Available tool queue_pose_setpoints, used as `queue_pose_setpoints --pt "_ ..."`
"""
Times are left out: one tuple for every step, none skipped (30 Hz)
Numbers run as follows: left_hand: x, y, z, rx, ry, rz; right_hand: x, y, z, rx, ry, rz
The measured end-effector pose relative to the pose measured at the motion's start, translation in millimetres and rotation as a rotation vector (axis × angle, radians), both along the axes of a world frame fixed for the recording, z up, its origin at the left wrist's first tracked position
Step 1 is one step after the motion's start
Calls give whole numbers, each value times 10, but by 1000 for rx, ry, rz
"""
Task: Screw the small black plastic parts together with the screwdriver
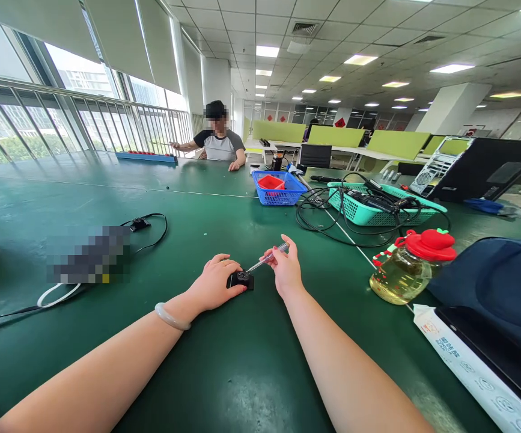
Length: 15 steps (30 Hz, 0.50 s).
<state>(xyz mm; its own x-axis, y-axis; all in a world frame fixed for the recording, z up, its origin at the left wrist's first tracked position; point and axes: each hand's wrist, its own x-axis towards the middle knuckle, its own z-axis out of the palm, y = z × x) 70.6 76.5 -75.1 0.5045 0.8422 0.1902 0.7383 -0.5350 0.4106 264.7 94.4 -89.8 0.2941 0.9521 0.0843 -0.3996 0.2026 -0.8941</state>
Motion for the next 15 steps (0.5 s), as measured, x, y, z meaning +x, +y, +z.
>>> queue_pose_setpoints --pt "1 3 -4 4 2 0 3 4 -2 3 8 -4" --pt "1 7 -8 6 3 2 6 8 -2 6 14 -8" --pt "1 11 -13 7 3 2 7 10 -1 6 17 -10" --pt "2 14 -17 6 1 2 7 9 2 3 14 -6" --pt "2 16 -21 5 -1 1 5 5 7 -4 5 6" --pt "3 17 -25 5 -1 -1 1 -3 15 -14 -8 25" --pt "5 17 -27 8 0 -1 -5 -14 25 -24 -25 54" --pt "6 16 -29 11 2 -1 -13 -27 36 -32 -41 87" --pt "8 15 -31 13 4 0 -21 -42 48 -35 -54 121" --pt "10 12 -31 15 5 2 -28 -54 60 -34 -63 150" --pt "11 9 -31 17 5 4 -34 -64 71 -30 -68 168" --pt "11 6 -30 19 4 6 -38 -71 80 -24 -70 173" --pt "11 3 -30 21 4 7 -40 -73 87 -15 -70 162" --pt "10 1 -30 24 6 6 -39 -71 92 -3 -69 136" --pt "8 0 -30 27 9 4 -38 -68 95 12 -70 100"
